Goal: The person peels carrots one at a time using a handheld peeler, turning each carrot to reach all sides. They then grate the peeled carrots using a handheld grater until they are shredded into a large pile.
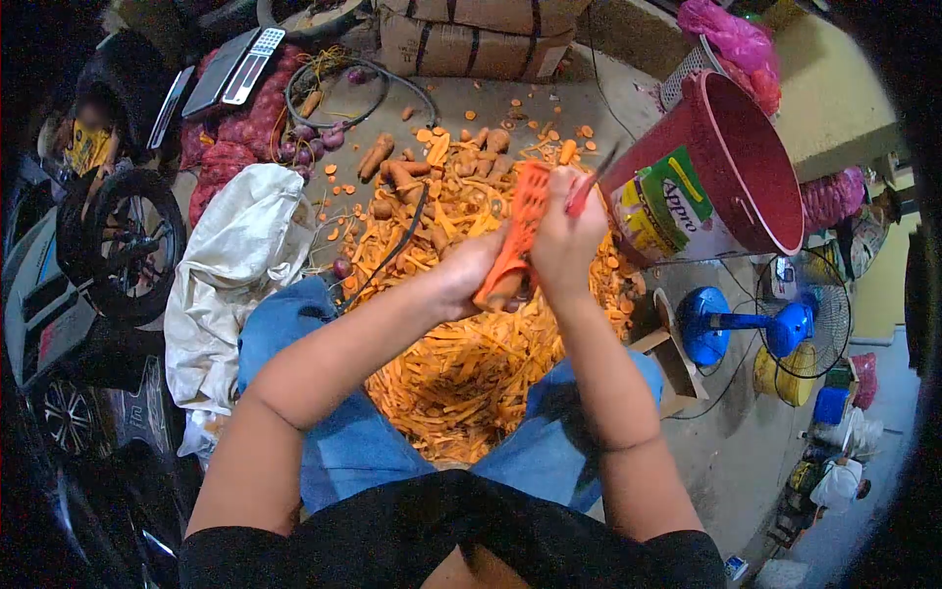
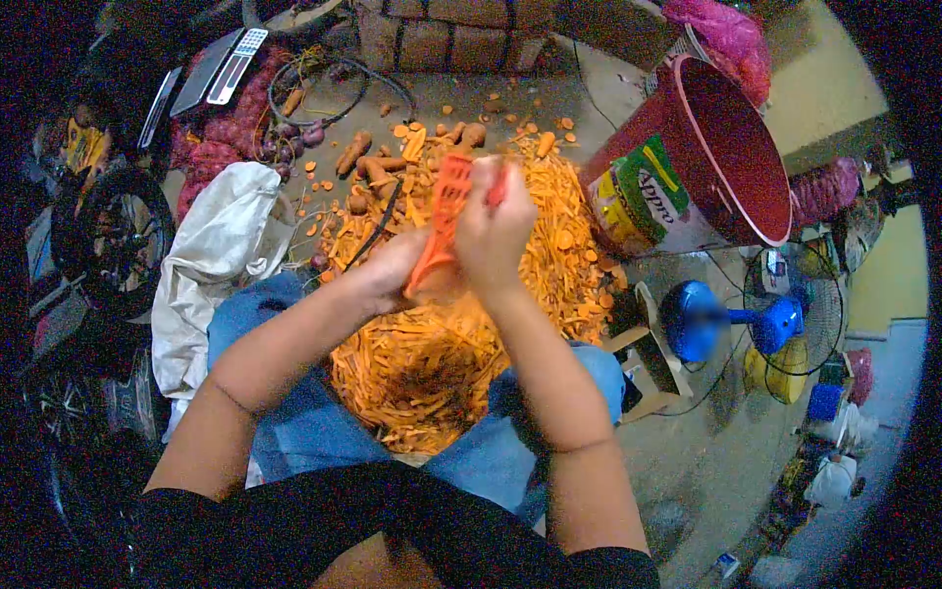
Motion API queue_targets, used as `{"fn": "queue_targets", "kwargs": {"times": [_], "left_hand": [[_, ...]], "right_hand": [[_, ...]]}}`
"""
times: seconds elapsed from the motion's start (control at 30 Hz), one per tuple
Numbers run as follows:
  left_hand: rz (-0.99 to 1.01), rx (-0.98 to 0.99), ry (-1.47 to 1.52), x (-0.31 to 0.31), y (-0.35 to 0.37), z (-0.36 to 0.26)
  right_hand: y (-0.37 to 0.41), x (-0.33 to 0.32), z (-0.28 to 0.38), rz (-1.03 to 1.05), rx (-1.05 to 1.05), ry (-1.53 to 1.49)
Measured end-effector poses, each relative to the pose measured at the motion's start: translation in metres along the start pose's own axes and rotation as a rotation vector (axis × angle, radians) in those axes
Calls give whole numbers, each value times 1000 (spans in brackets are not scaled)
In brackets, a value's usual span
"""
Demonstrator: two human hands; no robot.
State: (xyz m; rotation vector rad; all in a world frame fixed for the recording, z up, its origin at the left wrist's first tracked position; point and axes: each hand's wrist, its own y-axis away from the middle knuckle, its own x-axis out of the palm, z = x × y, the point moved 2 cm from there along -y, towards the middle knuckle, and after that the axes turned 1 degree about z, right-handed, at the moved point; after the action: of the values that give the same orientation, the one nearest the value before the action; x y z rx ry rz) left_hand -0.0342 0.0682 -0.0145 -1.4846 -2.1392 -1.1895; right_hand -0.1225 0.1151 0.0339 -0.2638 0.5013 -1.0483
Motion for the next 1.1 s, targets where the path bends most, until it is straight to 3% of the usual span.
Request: {"fn": "queue_targets", "kwargs": {"times": [0.07,0.13,0.2,0.23,0.37,0.43,0.5,0.6,0.67,0.73,0.77,0.9,0.97,1.0,1.07,1.1], "left_hand": [[42,-89,-167,5,7,-4],[-42,-127,-166,17,17,-8],[19,-174,-127,16,17,-5],[37,-109,-52,9,8,0],[-52,-44,86,-6,-7,0],[-55,-40,77,0,-2,-2],[35,-67,-55,3,9,-8],[-43,-99,-204,5,13,-8],[1,-113,-109,10,14,-5],[-50,-135,-145,8,15,-5],[-50,-133,-145,3,10,-2],[-94,9,79,-2,0,-3],[-84,60,104,5,2,-7],[-84,57,107,6,4,-7],[-51,-105,-174,7,12,-8],[79,-132,-227,9,16,-7]], "right_hand": [[-22,-6,-20,-124,-25,-92],[-43,-29,-42,-317,139,-53],[-49,-40,-48,-343,212,-91],[-50,-41,-48,-361,283,-129],[-12,-9,-9,-157,36,-256],[10,5,13,-12,-70,-23],[3,5,3,-47,-34,-16],[-28,-6,-25,-272,-45,-35],[-46,-26,-42,-360,-57,-20],[-52,-39,-56,-410,297,-12],[-51,-37,-60,-370,241,-143],[-6,-2,-3,-173,19,-191],[11,9,5,6,-76,66],[6,7,1,7,-73,69],[-21,-6,-18,-158,38,-22],[-37,-18,-37,-190,-34,-42]]}}
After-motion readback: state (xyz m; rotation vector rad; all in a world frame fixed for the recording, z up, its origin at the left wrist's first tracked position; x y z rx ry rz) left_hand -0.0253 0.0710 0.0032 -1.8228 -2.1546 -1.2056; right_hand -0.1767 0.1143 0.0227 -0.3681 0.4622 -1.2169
